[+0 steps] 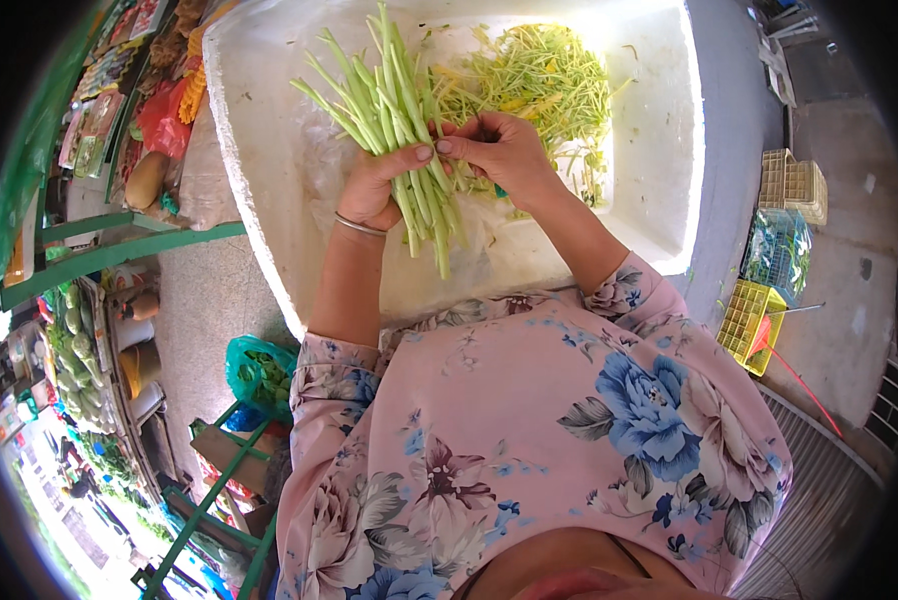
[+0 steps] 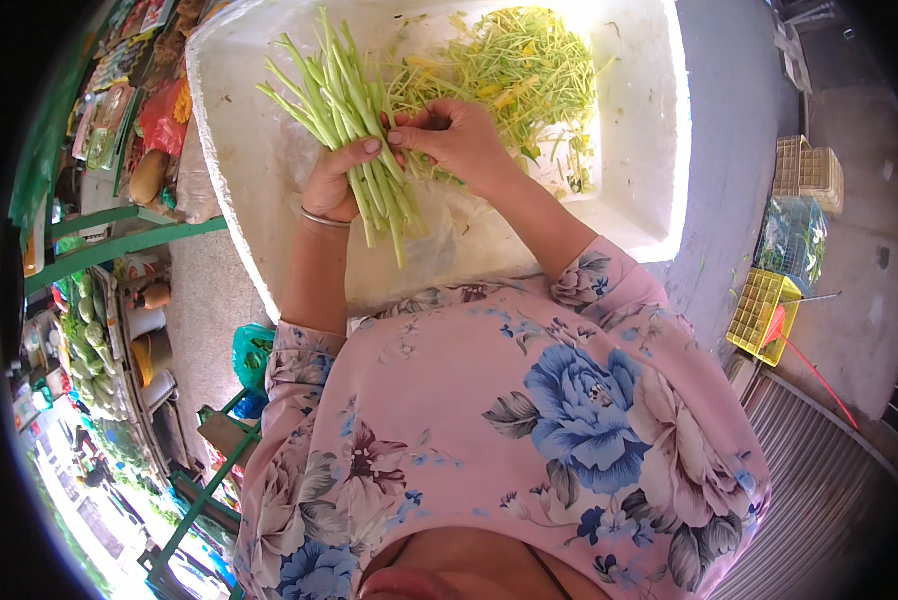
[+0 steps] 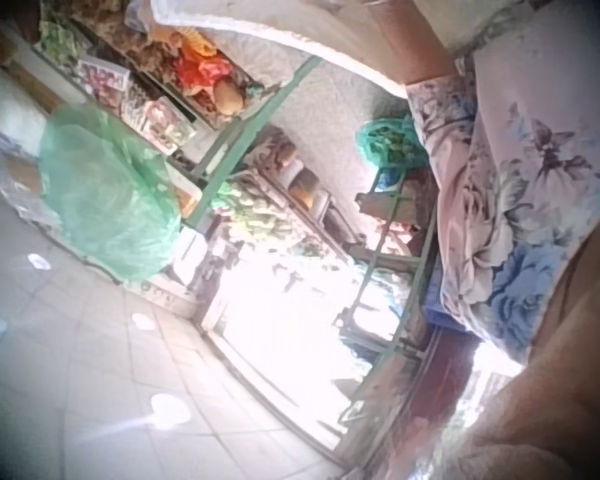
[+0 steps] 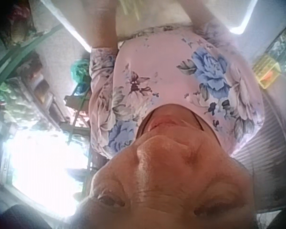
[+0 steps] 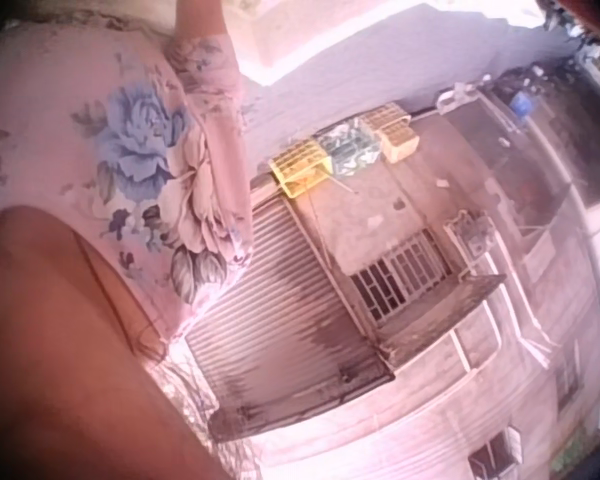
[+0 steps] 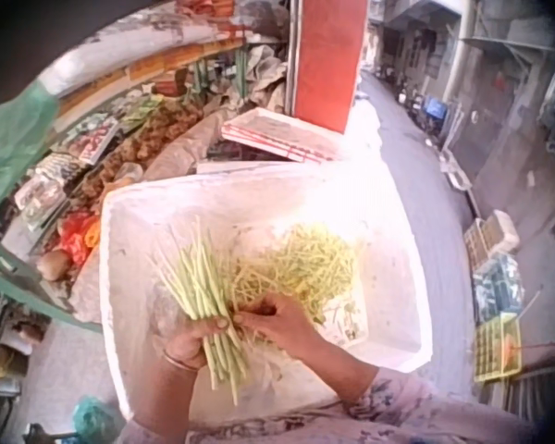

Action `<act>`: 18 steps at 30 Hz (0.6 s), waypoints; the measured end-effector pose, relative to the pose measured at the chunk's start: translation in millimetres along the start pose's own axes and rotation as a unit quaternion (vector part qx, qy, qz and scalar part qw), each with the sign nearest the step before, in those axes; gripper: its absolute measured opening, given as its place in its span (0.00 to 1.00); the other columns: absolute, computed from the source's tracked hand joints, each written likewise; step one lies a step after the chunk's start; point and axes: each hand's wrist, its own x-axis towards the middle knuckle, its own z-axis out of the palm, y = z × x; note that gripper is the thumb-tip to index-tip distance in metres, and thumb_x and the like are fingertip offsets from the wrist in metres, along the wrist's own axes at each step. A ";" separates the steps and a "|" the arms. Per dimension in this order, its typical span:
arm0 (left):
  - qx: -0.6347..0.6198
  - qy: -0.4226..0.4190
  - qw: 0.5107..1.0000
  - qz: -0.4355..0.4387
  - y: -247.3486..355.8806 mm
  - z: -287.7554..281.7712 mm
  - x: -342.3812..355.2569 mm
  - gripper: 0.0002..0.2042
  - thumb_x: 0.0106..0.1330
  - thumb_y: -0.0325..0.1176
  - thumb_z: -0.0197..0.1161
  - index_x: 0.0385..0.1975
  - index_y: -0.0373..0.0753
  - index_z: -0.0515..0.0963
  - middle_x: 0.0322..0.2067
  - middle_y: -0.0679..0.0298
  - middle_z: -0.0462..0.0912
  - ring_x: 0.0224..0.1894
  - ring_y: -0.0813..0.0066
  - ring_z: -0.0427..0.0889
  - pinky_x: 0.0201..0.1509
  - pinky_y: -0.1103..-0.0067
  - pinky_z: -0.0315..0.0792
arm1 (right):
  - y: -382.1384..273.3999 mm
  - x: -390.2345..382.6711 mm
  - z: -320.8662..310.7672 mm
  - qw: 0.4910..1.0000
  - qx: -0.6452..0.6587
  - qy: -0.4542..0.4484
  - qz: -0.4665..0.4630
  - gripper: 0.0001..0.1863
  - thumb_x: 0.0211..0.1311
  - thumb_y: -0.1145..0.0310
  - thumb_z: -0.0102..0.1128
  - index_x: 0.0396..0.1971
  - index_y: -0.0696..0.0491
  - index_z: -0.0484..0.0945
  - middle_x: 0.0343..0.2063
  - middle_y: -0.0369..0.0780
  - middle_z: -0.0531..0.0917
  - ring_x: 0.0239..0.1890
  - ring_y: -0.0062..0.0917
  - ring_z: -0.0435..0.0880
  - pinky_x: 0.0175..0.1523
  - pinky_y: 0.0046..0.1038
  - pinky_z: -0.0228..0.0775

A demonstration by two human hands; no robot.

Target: The person shreds a bundle of green vegetables by hand using a small knife over a white bin.

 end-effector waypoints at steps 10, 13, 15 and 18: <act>0.004 0.033 0.999 -0.014 -1.7 5.4 6.8 0.16 0.52 0.25 0.61 0.42 0.32 0.71 0.33 0.58 0.78 0.30 0.68 0.80 0.34 0.74 0.77 | 14.9 6.6 -5.6 0.999 -0.025 0.014 -0.037 0.16 0.49 0.67 0.66 0.37 0.58 0.77 0.21 0.34 0.79 0.23 0.11 0.74 0.26 0.14 0.63; -0.024 0.055 0.998 -0.009 -1.0 8.3 9.2 0.15 0.52 0.24 0.61 0.41 0.34 0.70 0.34 0.57 0.78 0.31 0.68 0.80 0.34 0.73 0.77 | 26.5 19.3 -13.8 0.989 0.001 0.140 -0.056 0.15 0.50 0.68 0.65 0.37 0.58 0.77 0.21 0.33 0.78 0.22 0.11 0.72 0.26 0.15 0.62; -0.037 0.066 0.997 0.012 0.2 6.3 10.2 0.15 0.52 0.24 0.61 0.41 0.35 0.70 0.35 0.56 0.78 0.31 0.67 0.80 0.35 0.72 0.77 | 27.1 27.1 -24.2 0.981 0.023 0.190 -0.030 0.14 0.53 0.68 0.63 0.39 0.57 0.76 0.21 0.31 0.75 0.20 0.11 0.69 0.22 0.15 0.58; -0.034 0.064 0.995 0.075 3.5 2.9 5.5 0.16 0.53 0.25 0.60 0.42 0.37 0.68 0.37 0.58 0.77 0.35 0.64 0.78 0.38 0.70 0.76 | 18.6 23.5 -38.9 0.973 0.109 0.200 0.031 0.14 0.57 0.66 0.60 0.41 0.56 0.75 0.22 0.30 0.73 0.19 0.12 0.67 0.20 0.15 0.56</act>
